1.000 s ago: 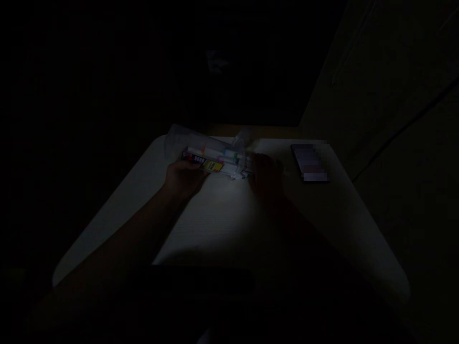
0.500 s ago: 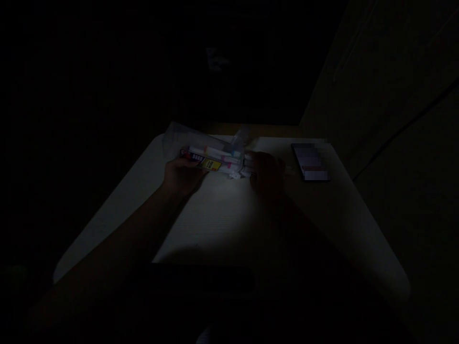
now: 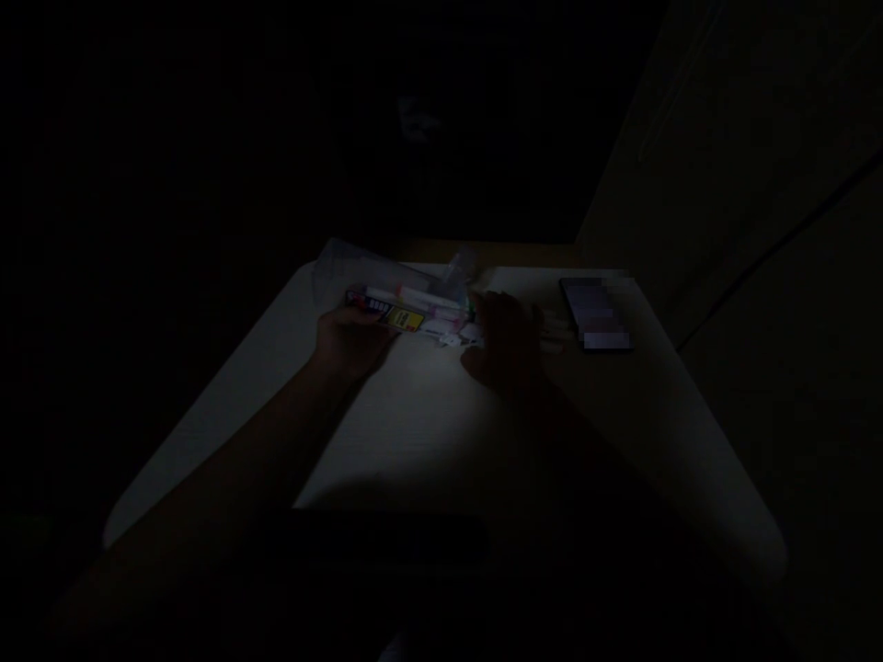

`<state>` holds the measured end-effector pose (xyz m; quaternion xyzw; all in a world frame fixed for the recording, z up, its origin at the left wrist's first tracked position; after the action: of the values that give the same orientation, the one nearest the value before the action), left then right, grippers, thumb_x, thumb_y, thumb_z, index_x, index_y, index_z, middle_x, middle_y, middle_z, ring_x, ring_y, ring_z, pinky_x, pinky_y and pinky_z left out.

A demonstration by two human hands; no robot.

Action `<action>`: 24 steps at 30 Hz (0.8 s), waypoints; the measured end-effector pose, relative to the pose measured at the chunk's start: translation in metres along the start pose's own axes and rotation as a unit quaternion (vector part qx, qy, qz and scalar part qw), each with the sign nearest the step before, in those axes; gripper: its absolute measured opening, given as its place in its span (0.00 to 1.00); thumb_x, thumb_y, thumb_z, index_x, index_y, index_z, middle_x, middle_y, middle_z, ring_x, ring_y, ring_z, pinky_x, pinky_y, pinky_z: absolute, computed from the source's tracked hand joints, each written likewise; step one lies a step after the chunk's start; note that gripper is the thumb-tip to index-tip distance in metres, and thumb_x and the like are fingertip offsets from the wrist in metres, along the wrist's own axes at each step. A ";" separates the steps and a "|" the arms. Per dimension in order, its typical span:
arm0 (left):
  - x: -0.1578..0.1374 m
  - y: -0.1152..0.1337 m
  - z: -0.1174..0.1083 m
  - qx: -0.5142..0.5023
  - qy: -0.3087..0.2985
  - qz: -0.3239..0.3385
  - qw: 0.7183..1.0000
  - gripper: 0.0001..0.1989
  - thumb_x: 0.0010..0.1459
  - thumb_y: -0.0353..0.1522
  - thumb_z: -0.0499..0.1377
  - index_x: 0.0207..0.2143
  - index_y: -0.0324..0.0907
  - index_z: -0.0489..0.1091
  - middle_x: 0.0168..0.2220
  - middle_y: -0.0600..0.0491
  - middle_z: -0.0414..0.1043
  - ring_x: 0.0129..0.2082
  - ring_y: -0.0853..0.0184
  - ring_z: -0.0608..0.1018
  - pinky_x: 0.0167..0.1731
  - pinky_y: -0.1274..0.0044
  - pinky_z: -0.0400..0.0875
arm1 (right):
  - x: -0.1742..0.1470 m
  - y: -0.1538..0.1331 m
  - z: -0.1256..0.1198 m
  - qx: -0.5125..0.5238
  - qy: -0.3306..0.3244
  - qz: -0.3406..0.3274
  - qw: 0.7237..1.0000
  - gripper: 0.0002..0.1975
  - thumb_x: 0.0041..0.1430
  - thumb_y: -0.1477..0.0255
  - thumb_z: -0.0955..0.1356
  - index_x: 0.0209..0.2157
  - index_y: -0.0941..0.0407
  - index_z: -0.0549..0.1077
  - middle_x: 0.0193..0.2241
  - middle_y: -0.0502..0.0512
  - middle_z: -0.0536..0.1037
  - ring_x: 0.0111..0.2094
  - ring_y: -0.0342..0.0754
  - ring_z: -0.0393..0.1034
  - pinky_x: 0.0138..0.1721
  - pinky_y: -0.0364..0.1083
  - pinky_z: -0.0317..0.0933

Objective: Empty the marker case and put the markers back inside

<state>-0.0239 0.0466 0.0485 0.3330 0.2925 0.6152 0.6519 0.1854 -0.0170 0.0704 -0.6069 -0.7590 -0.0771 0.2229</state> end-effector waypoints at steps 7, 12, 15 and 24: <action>0.004 0.001 -0.012 0.013 0.022 -0.004 1.000 0.16 0.35 0.25 0.63 0.30 0.43 0.68 0.33 0.53 0.76 0.40 0.58 0.80 0.37 0.71 0.75 | 0.004 0.013 0.000 0.013 0.012 0.018 1.000 0.31 0.65 0.65 0.68 0.68 0.55 0.69 0.66 0.69 0.75 0.68 0.66 0.66 0.71 0.71 0.53; 0.004 0.006 -0.009 -0.007 0.011 0.021 1.000 0.15 0.35 0.24 0.63 0.30 0.43 0.69 0.33 0.53 0.77 0.39 0.58 0.81 0.37 0.70 0.76 | 0.002 0.008 0.003 -0.001 0.023 0.007 1.000 0.34 0.63 0.64 0.71 0.69 0.53 0.68 0.70 0.68 0.71 0.72 0.67 0.62 0.72 0.73 0.48; 0.004 0.009 -0.011 -0.021 0.020 0.032 0.999 0.15 0.35 0.24 0.62 0.30 0.44 0.70 0.31 0.55 0.76 0.37 0.60 0.81 0.39 0.70 0.77 | 0.000 0.006 0.006 0.002 0.009 0.001 1.000 0.35 0.63 0.61 0.71 0.70 0.53 0.67 0.70 0.68 0.71 0.71 0.67 0.63 0.72 0.73 0.49; -0.001 0.025 -0.008 -0.097 0.038 0.059 0.993 0.11 0.37 0.24 0.59 0.26 0.44 0.67 0.25 0.56 0.73 0.31 0.65 0.78 0.35 0.75 0.74 | 0.000 0.007 0.010 0.004 -0.004 -0.028 1.000 0.30 0.68 0.60 0.68 0.69 0.54 0.70 0.68 0.69 0.74 0.70 0.65 0.65 0.70 0.72 0.51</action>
<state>-0.0452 0.0468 0.0638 0.2606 0.2359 0.6905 0.6322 0.1898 -0.0113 0.0601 -0.5852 -0.7765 -0.0783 0.2202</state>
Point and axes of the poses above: each hand's wrist, its own x-axis towards the middle knuckle, its own z-axis out of the palm, y = z × x, the point moved 8 cm from there along x, towards the middle knuckle
